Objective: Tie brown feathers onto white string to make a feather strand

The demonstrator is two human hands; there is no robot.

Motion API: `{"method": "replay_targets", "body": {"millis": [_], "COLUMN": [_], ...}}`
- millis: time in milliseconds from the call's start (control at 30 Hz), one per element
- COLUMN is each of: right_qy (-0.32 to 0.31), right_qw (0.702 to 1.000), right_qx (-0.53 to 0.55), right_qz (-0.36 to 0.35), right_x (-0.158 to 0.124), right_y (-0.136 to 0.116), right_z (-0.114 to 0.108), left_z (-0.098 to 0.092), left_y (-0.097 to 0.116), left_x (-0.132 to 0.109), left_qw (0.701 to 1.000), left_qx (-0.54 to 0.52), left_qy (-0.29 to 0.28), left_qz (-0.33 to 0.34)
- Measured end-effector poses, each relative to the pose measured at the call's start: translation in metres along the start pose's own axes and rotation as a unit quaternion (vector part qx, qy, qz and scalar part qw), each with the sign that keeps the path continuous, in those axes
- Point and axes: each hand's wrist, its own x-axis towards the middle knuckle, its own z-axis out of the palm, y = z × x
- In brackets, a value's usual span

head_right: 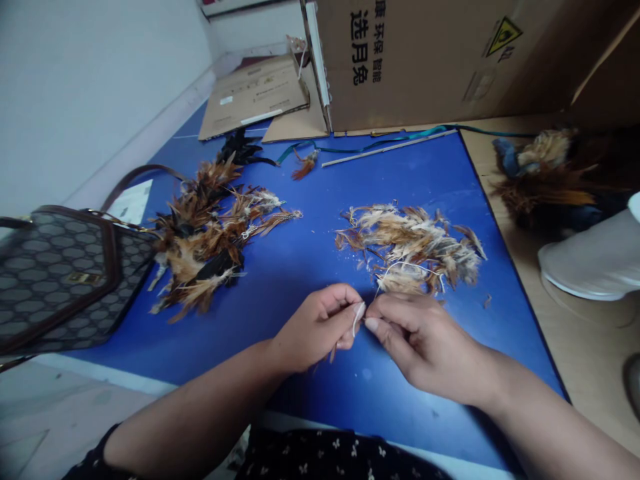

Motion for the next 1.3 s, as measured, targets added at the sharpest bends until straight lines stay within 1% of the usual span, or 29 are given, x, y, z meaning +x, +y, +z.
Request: {"method": "replay_targets", "body": {"millis": [133, 233, 367, 467, 567, 700, 800, 867, 967, 1000, 1067, 1133, 1200, 1300], "right_qy": [-0.002, -0.007, -0.005, -0.008, -0.015, -0.025, -0.025, -0.022, 0.004, 0.019, 0.049, 0.071, 0.084, 0.115], "right_qw": [1.0, 0.999, 0.999, 0.999, 0.999, 0.998, 0.999, 1.0, 0.999, 0.999, 0.996, 0.994, 0.994, 0.991], "right_qx": [0.005, 0.007, 0.012, 0.01, -0.004, -0.017, -0.011, -0.006, 0.007, 0.009, 0.007, 0.004, 0.008, 0.0], "right_qz": [0.023, 0.033, 0.043, 0.042, 0.045, 0.055, 0.04, 0.017, -0.034, -0.05, -0.071, -0.077, -0.076, -0.063], "right_x": [-0.002, -0.003, -0.003, -0.004, -0.003, -0.003, -0.003, -0.002, 0.002, 0.004, 0.008, 0.01, 0.012, 0.011], "right_y": [0.001, 0.003, 0.004, 0.004, 0.005, 0.006, 0.005, 0.004, 0.001, 0.001, -0.001, -0.001, 0.001, 0.006], "right_z": [-0.004, -0.005, -0.005, -0.006, -0.004, 0.001, 0.003, 0.003, 0.003, 0.003, 0.004, 0.007, 0.012, 0.018], "left_z": [-0.002, -0.002, -0.001, -0.001, -0.002, -0.002, 0.0, 0.002, 0.005, 0.006, 0.008, 0.008, 0.009, 0.009], "left_y": [0.0, 0.002, 0.003, 0.003, 0.003, 0.007, 0.008, 0.007, 0.004, 0.003, 0.003, 0.003, 0.002, 0.001], "left_x": [-0.001, -0.001, -0.003, -0.005, -0.007, -0.008, -0.008, -0.008, -0.008, -0.007, -0.006, -0.005, -0.004, -0.003], "left_qw": [0.999, 0.998, 0.999, 0.994, 0.986, 0.969, 0.957, 0.956, 0.97, 0.973, 0.974, 0.969, 0.963, 0.956], "left_qx": [-0.043, -0.044, 0.009, 0.066, 0.119, 0.204, 0.243, 0.241, 0.188, 0.165, 0.127, 0.106, 0.093, 0.053], "left_qy": [-0.027, -0.039, -0.047, -0.08, -0.113, -0.123, -0.124, -0.129, -0.138, -0.148, -0.187, -0.224, -0.244, -0.275], "left_qz": [-0.009, -0.013, -0.022, -0.019, 0.006, 0.059, 0.102, 0.108, 0.073, 0.06, 0.029, -0.015, -0.062, -0.091]}}
